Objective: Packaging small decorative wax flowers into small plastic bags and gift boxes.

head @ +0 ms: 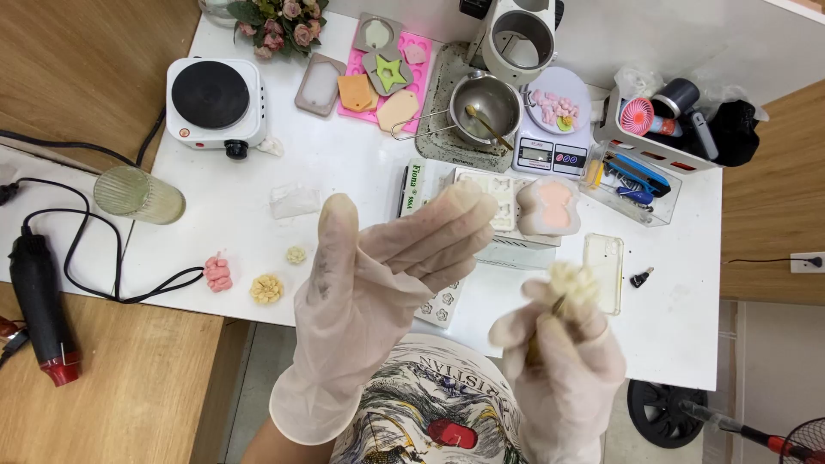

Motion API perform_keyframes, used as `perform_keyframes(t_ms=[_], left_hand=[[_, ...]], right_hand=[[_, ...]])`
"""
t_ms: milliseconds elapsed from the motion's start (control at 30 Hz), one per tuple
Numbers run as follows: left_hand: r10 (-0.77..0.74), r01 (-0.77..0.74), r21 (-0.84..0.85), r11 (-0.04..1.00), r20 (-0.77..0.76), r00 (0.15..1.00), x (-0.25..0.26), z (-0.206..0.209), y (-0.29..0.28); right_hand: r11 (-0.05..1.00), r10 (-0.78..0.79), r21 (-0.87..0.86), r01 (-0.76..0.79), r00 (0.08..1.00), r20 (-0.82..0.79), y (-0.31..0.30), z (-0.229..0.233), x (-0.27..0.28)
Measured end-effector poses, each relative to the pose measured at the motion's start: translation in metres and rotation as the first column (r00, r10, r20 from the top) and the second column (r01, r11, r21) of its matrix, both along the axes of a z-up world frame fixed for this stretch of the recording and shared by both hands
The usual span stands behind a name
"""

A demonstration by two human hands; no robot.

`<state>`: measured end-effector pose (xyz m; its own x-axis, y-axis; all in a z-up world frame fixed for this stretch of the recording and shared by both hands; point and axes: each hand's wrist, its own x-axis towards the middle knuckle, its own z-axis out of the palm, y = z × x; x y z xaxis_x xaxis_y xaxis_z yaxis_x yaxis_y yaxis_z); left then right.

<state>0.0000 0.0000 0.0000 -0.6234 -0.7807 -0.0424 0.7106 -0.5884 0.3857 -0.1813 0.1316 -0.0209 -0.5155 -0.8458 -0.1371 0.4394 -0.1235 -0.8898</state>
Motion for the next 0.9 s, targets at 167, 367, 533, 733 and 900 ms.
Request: perform_keyframes(t_ms=[167, 367, 533, 733, 900], left_hand=[[-0.135, 0.134, -0.036, 0.990, -0.021, 0.991, -0.004, -0.010, -0.002], [-0.136, 0.139, -0.113, 0.984, 0.034, 0.990, -0.012, -0.030, 0.000], [-0.185, 0.226, -0.162, 0.961, 0.237, 0.954, -0.009, -0.012, -0.001], [-0.309, 0.338, -0.150, 0.929, 0.184, 0.933, -0.001, -0.067, 0.021], [-0.059, 0.577, -0.415, 0.703, 0.775, 0.629, 0.037, -0.101, 0.030]], right_hand=[[0.998, 0.069, 0.007, -0.068, 0.989, -0.133, -0.070, 0.022, -0.003], [0.982, 0.086, 0.180, -0.062, 0.988, -0.126, -0.107, 0.013, 0.001], [0.997, 0.073, 0.009, -0.073, 0.994, -0.078, -0.132, 0.019, -0.006], [0.989, -0.144, -0.027, 0.142, 0.985, -0.092, -0.153, -0.009, -0.043], [0.940, -0.342, 0.024, 0.342, 0.936, 0.078, -0.158, -0.054, -0.096]])
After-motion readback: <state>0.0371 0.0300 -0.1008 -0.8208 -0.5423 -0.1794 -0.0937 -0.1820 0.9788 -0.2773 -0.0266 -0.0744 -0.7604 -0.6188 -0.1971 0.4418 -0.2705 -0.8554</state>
